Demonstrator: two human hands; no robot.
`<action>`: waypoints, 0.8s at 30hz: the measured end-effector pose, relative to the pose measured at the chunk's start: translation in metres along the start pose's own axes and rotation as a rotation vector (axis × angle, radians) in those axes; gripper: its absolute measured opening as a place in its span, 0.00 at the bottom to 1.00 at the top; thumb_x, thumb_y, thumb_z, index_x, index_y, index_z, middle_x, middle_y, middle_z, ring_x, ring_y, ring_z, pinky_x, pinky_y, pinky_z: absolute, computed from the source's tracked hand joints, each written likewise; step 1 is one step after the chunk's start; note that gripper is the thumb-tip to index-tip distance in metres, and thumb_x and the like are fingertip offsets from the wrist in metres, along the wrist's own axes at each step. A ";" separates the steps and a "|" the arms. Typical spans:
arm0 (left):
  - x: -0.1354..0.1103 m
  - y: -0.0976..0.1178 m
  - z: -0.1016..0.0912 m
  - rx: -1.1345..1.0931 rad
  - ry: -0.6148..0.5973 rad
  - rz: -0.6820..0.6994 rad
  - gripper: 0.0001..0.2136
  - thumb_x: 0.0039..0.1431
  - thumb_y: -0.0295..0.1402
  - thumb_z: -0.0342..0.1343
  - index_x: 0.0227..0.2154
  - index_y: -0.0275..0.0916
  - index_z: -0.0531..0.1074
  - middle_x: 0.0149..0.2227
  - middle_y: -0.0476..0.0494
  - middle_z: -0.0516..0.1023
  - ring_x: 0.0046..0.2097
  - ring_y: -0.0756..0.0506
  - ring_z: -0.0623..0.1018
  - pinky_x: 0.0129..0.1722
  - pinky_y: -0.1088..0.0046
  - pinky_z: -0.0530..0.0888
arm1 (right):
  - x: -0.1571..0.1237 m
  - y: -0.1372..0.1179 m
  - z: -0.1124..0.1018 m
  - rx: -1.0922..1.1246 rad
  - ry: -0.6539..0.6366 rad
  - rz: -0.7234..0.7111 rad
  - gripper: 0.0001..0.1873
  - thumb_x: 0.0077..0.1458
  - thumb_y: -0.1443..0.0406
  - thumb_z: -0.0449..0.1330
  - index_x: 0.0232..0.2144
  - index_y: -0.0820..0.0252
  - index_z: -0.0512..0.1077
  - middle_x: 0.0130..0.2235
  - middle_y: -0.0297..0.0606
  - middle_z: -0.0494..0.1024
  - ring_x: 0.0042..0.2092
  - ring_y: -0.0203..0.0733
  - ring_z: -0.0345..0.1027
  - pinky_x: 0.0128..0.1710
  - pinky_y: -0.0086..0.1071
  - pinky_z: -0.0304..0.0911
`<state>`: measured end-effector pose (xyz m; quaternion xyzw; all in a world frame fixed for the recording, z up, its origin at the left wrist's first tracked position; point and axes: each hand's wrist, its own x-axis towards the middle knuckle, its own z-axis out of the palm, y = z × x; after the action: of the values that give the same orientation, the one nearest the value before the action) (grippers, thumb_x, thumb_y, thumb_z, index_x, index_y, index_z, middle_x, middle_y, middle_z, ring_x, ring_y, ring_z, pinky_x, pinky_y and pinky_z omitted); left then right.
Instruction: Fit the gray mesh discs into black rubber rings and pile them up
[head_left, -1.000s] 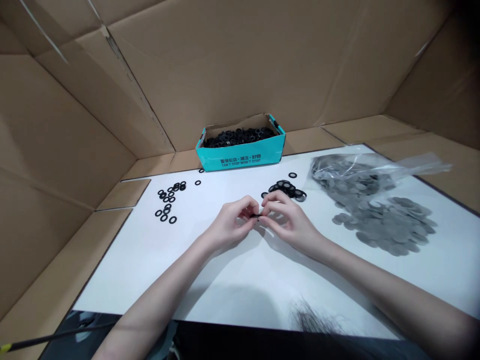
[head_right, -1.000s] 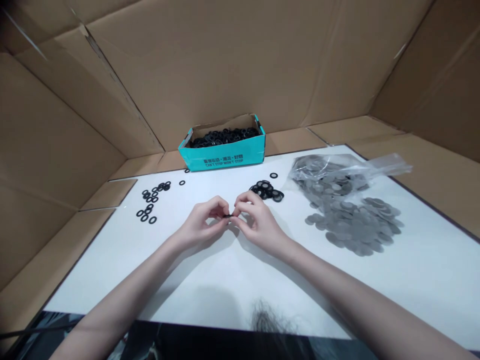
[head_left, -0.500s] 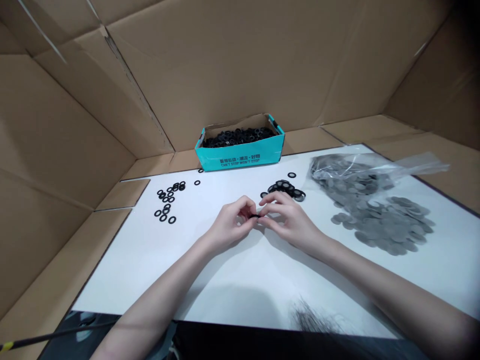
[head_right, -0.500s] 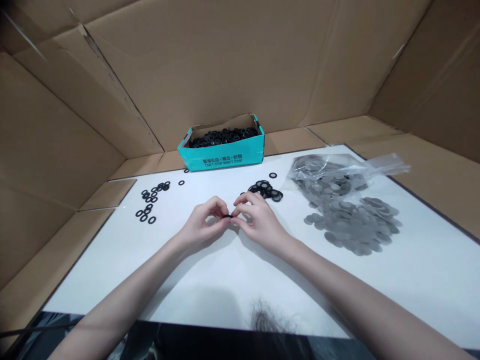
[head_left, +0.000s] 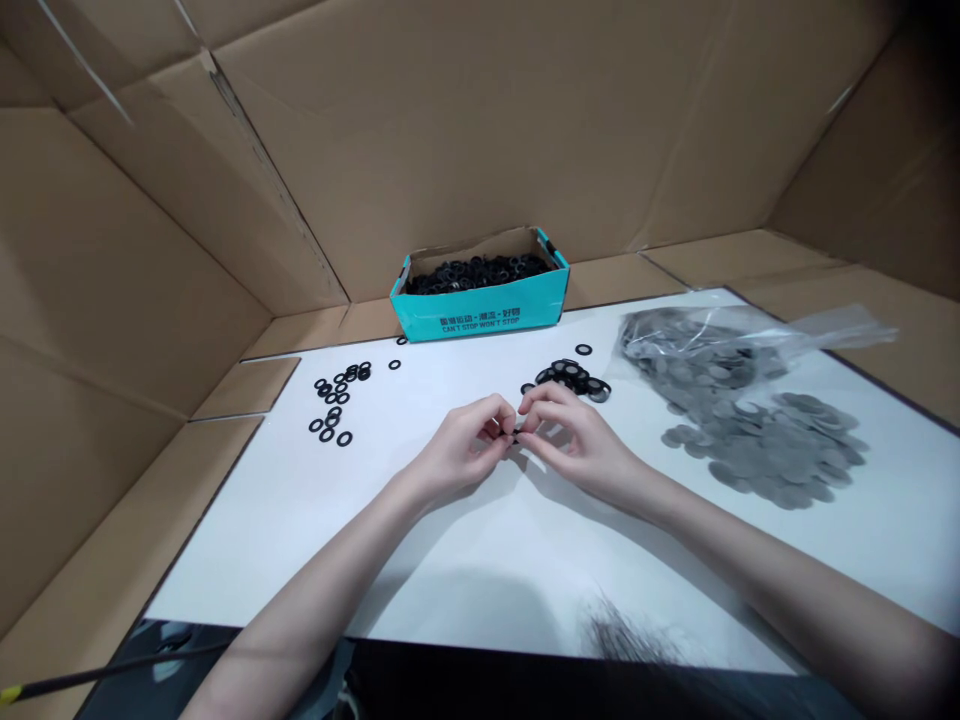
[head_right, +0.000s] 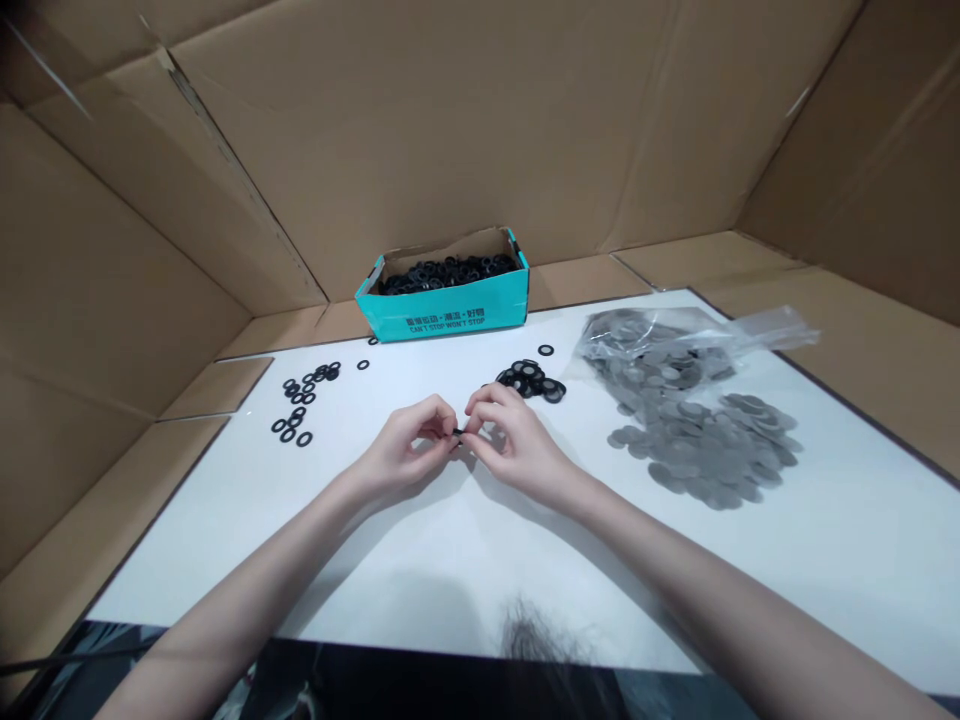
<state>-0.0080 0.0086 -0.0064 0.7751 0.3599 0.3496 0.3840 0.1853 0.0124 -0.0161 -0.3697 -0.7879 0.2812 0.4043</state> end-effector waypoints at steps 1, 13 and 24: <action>0.000 -0.001 0.000 -0.013 0.006 -0.003 0.03 0.59 0.26 0.51 0.31 0.38 0.62 0.31 0.50 0.68 0.32 0.52 0.71 0.34 0.77 0.70 | 0.000 0.000 -0.001 -0.009 -0.009 0.000 0.07 0.56 0.69 0.58 0.26 0.58 0.69 0.41 0.41 0.73 0.45 0.46 0.69 0.43 0.42 0.66; 0.001 0.002 -0.001 0.088 -0.022 0.000 0.04 0.58 0.23 0.51 0.32 0.39 0.63 0.31 0.50 0.70 0.32 0.52 0.69 0.34 0.77 0.69 | -0.001 0.006 0.007 -0.051 0.044 -0.065 0.06 0.55 0.71 0.59 0.27 0.58 0.69 0.38 0.40 0.72 0.42 0.45 0.67 0.43 0.42 0.65; 0.000 0.001 0.000 0.104 -0.023 -0.011 0.03 0.59 0.26 0.51 0.36 0.40 0.65 0.33 0.50 0.71 0.33 0.51 0.70 0.36 0.75 0.69 | 0.000 0.009 0.002 -0.114 0.028 -0.067 0.04 0.56 0.67 0.61 0.30 0.56 0.75 0.42 0.42 0.75 0.45 0.48 0.67 0.46 0.46 0.65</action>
<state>-0.0076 0.0084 -0.0059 0.7962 0.3772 0.3193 0.3490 0.1871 0.0174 -0.0234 -0.3692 -0.8089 0.2170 0.4029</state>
